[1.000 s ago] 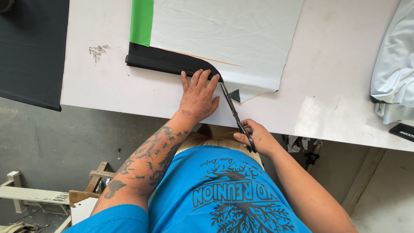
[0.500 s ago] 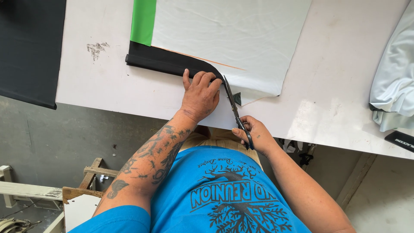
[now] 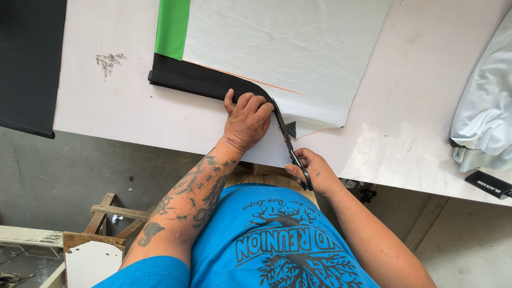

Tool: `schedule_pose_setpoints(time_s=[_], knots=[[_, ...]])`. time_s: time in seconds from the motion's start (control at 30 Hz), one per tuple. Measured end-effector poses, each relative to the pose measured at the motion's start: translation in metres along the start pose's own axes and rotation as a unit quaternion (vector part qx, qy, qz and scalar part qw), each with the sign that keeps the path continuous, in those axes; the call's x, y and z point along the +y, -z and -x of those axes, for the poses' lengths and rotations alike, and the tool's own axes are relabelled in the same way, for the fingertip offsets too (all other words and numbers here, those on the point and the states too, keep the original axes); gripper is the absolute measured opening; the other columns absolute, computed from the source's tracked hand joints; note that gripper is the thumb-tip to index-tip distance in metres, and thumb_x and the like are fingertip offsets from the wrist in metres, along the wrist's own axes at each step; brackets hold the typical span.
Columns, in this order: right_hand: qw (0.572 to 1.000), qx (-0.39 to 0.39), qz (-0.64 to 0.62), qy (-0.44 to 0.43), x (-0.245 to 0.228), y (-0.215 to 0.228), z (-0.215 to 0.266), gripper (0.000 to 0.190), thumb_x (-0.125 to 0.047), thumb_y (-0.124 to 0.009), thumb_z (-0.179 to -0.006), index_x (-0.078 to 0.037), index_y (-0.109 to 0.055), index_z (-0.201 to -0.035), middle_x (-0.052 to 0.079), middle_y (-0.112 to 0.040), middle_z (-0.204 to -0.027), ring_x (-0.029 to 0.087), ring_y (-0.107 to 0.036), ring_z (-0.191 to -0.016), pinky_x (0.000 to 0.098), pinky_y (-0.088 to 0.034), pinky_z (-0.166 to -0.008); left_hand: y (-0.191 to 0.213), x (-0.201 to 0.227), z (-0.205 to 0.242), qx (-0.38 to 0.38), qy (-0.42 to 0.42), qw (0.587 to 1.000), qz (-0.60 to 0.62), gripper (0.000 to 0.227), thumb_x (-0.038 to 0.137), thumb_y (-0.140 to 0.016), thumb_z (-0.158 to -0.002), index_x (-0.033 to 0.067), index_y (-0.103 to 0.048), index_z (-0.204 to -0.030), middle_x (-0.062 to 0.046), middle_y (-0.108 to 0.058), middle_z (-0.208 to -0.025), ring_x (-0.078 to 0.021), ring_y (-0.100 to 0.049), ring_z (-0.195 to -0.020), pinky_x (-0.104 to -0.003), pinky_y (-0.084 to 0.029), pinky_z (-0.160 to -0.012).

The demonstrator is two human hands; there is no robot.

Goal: The person places a white fabric pattern on a black fabric sheet and secures it with green tape. They then use scissors to cut the black fabric along the edges of the white pattern, trimming the excess material from the sides and corners.

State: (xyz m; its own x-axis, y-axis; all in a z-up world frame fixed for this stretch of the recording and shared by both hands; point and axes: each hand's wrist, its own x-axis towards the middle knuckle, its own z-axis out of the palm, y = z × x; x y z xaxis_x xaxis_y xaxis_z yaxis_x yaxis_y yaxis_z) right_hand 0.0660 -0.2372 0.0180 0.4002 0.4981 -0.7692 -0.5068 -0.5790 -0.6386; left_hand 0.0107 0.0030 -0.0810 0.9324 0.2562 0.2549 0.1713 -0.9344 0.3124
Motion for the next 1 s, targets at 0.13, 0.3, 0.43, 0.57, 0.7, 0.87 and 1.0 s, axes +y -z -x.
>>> schedule_pose_setpoints(time_s=[0.13, 0.3, 0.43, 0.57, 0.7, 0.87, 1.0], knots=[[1.0, -0.002, 0.002, -0.005, 0.017, 0.01, -0.007, 0.053, -0.029, -0.091, -0.088, 0.007, -0.065, -0.117, 0.011, -0.059, -0.06, 0.019, -0.065, -0.049, 0.0271, -0.05, -0.045, 0.001, -0.001, -0.001, -0.003, 0.007, 1.0, 0.007, 0.016, 0.026, -0.075, -0.092, 0.03, -0.06, -0.096, 0.004, -0.057, -0.105, -0.0178, -0.053, -0.118, -0.062, -0.015, -0.119], [1.0, -0.015, -0.002, -0.022, 0.007, 0.019, -0.009, 0.049, -0.025, -0.091, -0.087, 0.007, -0.066, -0.114, 0.012, -0.061, -0.057, 0.019, -0.064, -0.046, 0.0263, -0.05, -0.043, 0.003, -0.003, -0.005, 0.025, 0.01, 1.0, 0.012, 0.015, 0.025, -0.074, -0.092, 0.0288, -0.059, -0.093, 0.004, -0.058, -0.102, -0.0177, -0.055, -0.114, -0.059, -0.018, -0.118], [0.998, -0.049, -0.001, -0.028, -0.003, 0.032, -0.016, 0.05, -0.028, -0.09, -0.086, 0.004, -0.067, -0.117, 0.012, -0.065, -0.059, 0.021, -0.068, -0.048, 0.0292, -0.053, -0.046, 0.001, -0.005, -0.005, 0.034, 0.006, 0.999, 0.026, 0.015, 0.026, -0.074, -0.091, 0.0286, -0.059, -0.092, 0.004, -0.058, -0.102, -0.0171, -0.055, -0.113, -0.056, -0.021, -0.116], [0.997, -0.069, 0.024, -0.029, -0.039, 0.037, -0.024, 0.053, -0.031, -0.09, -0.085, 0.004, -0.067, -0.118, 0.013, -0.065, -0.06, 0.021, -0.068, -0.049, 0.03, -0.053, -0.047, -0.001, -0.003, -0.005, 0.056, 0.002, 0.998, 0.036, 0.016, 0.025, -0.074, -0.09, 0.0286, -0.059, -0.091, 0.004, -0.058, -0.101, -0.016, -0.057, -0.11, -0.052, -0.023, -0.114], [0.995, -0.08, 0.054, -0.04, -0.043, 0.047, -0.034, 0.053, -0.029, -0.091, -0.084, 0.005, -0.067, -0.117, 0.013, -0.064, -0.059, 0.022, -0.067, -0.049, 0.0307, -0.052, -0.048, -0.003, -0.003, -0.005, 0.069, 0.01, 0.997, 0.039, 0.014, 0.025, -0.073, -0.089, 0.0291, -0.06, -0.092, 0.004, -0.059, -0.101, -0.0159, -0.058, -0.109, -0.052, -0.024, -0.113], [0.992, -0.078, 0.086, -0.05, -0.05, 0.055, -0.039, 0.045, -0.017, -0.091, -0.084, 0.007, -0.067, -0.114, 0.013, -0.06, -0.055, 0.02, -0.063, -0.043, 0.0274, -0.048, -0.043, -0.003, -0.002, -0.003, 0.062, 0.012, 0.997, 0.046, 0.016, 0.023, -0.076, -0.087, 0.0291, -0.062, -0.093, 0.005, -0.061, -0.101, -0.0155, -0.058, -0.109, -0.049, -0.027, -0.111], [0.988, -0.105, 0.101, -0.058, -0.069, 0.064, -0.046, 0.048, -0.021, -0.092, -0.084, 0.006, -0.066, -0.113, 0.011, -0.061, -0.055, 0.02, -0.063, -0.044, 0.0275, -0.048, -0.041, 0.01, -0.003, -0.012, 0.088, 0.012, 0.995, 0.038, 0.012, 0.02, -0.069, -0.093, 0.0289, -0.061, -0.092, 0.005, -0.058, -0.097, -0.015, -0.058, -0.103, -0.045, -0.028, -0.105]])
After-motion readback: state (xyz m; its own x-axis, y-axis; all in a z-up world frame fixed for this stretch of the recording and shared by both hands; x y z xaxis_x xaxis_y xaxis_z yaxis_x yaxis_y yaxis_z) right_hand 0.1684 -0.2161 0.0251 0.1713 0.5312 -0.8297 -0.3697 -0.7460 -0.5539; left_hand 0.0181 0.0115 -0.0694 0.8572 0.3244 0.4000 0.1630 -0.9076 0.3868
